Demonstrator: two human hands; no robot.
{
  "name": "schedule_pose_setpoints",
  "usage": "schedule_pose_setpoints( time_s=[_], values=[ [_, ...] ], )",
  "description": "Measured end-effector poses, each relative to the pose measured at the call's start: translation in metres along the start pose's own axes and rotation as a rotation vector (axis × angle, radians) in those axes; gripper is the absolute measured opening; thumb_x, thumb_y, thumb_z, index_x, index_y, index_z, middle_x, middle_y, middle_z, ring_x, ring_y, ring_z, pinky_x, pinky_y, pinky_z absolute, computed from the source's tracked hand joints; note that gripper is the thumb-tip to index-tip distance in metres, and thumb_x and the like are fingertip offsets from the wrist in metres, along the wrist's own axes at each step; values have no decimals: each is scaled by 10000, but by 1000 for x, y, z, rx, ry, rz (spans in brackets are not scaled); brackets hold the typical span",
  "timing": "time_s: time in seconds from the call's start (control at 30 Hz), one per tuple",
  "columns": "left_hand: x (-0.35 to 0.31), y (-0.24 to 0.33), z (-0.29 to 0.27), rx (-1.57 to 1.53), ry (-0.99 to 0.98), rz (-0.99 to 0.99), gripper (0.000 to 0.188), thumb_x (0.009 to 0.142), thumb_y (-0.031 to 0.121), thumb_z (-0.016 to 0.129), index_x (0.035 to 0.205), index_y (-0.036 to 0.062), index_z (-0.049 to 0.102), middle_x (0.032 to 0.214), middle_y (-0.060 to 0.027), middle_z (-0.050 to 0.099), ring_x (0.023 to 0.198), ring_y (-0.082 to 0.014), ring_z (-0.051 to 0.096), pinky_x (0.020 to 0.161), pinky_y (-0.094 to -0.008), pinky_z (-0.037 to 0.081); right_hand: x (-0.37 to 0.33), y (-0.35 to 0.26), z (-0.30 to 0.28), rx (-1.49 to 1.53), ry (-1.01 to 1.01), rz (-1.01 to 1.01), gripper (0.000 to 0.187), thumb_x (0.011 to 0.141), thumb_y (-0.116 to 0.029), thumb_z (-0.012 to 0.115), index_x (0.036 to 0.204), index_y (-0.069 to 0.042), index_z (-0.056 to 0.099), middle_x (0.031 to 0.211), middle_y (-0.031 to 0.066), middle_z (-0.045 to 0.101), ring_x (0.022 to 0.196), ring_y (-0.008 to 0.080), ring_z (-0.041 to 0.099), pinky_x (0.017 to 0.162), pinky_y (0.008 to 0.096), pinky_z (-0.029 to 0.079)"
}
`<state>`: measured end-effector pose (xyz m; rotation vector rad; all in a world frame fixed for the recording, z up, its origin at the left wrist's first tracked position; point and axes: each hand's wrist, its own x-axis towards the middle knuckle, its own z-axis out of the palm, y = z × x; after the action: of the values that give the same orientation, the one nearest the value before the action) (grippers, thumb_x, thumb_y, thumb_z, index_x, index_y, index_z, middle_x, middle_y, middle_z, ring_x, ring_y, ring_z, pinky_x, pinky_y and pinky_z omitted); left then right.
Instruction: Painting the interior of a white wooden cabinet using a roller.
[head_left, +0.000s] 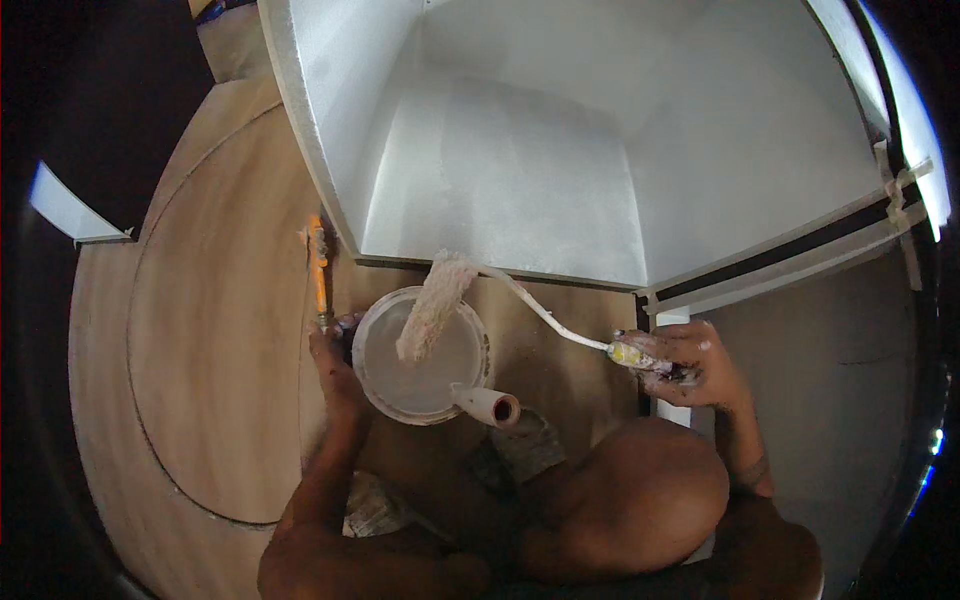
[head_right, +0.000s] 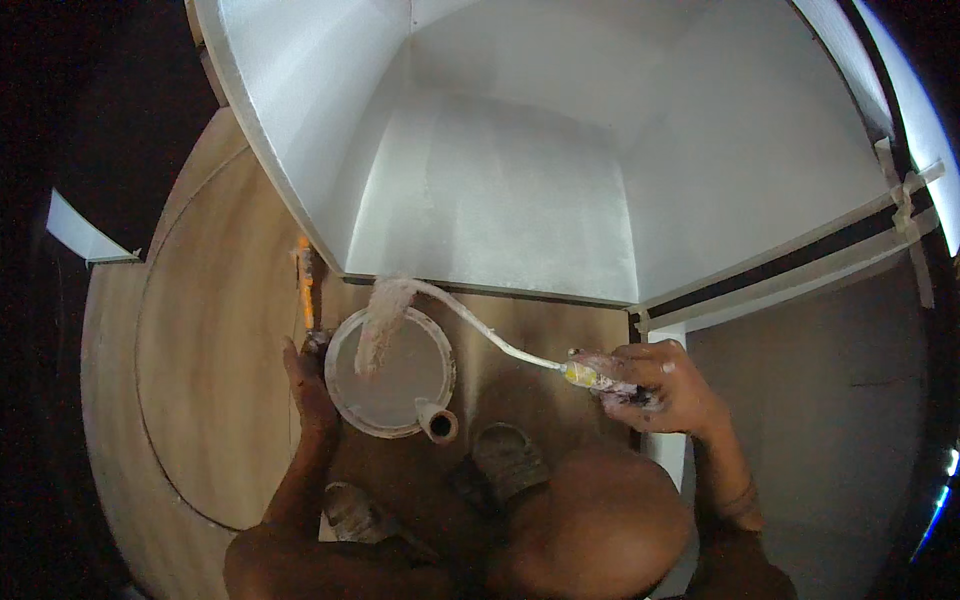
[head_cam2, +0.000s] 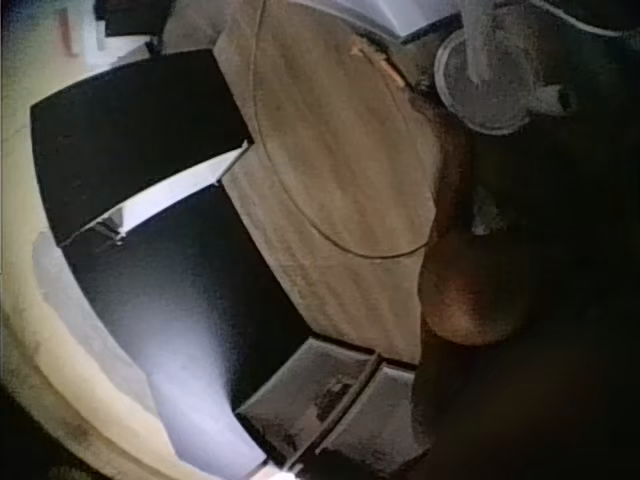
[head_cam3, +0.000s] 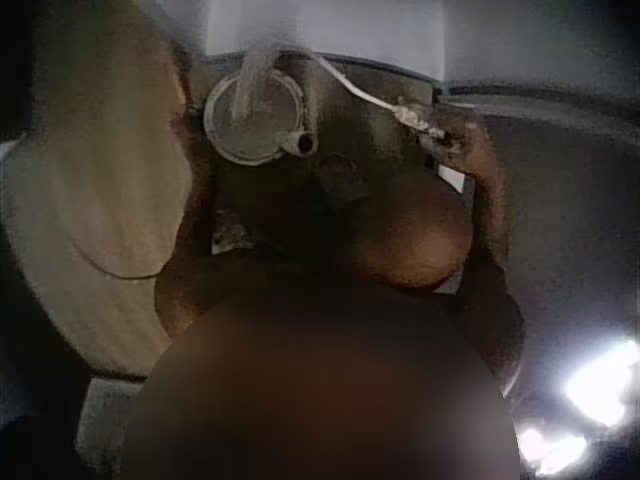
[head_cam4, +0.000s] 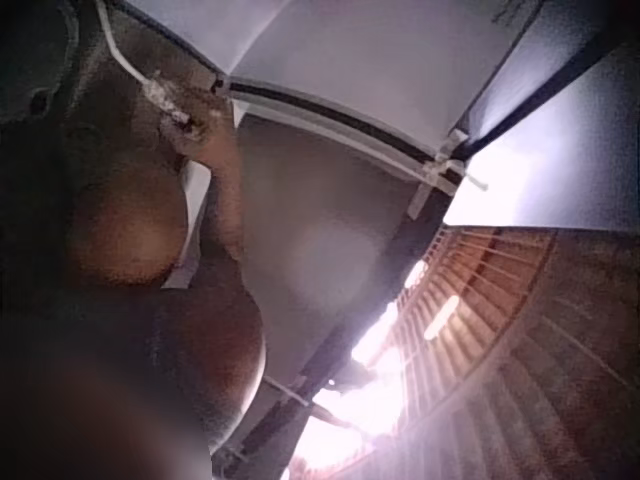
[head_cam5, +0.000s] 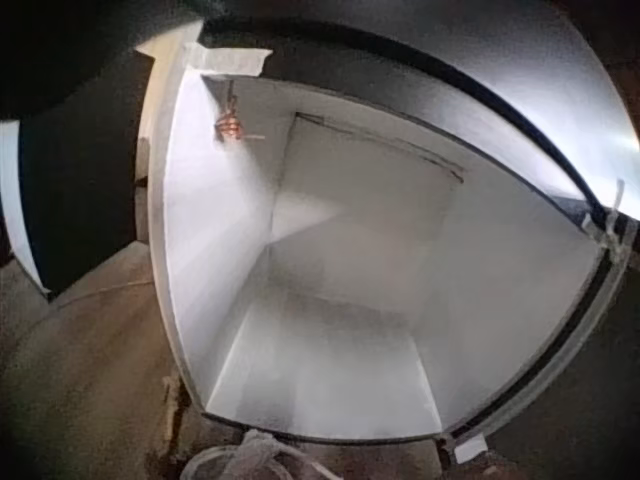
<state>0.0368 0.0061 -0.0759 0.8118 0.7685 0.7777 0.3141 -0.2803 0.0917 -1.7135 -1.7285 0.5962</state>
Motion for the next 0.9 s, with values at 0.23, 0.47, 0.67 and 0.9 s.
schedule_pose_setpoints(
  time_s=[0.23, 0.47, 0.67, 0.9],
  values=[
    [12, 9, 12, 128, -81, -80, 630, 1086, 449, 214, 1137, -25, 625, 1033, -157, 695, 995, -270, 635, 946, -396, 466, -22, 9, 14, -513, 148, -66, 430, 702, -55, 777, 1127, -61, 712, 870, 102, 671, 693, 253, 642, 580, 353, 508],
    [1, -2, 12, 562, -40, 163, 530, 1090, 322, 232, 1173, -57, 594, 1099, -196, 662, 1033, -292, 617, 961, -390, 451, -65, 55, 48, -509, 533, 744, 361, 838, -97, 712, 1187, -66, 629, 772, 140, 672, 593, 306, 613, 613, 447, 522],
    [-3, 8, 20, 479, -26, 119, 489, 1076, 298, 262, 1176, -51, 589, 1095, -196, 653, 1039, -278, 612, 954, -376, 454, -75, 115, 46, -953, 558, 1134, 292, 925, -209, 663, 1168, -66, 586, 820, 202, 703, 759, 390, 699, 669, 517, 524],
    [-3, 10, 17, 500, -36, 160, 505, 1089, 333, 270, 1159, -49, 592, 1073, -143, 648, 1023, -210, 590, 946, -350, 455, -130, 182, 85, -689, 538, 1121, 294, 930, -278, 660, 1098, -46, 589, 781, 181, 690, 686, 375, 687, 596, 477, 526]
  ],
)
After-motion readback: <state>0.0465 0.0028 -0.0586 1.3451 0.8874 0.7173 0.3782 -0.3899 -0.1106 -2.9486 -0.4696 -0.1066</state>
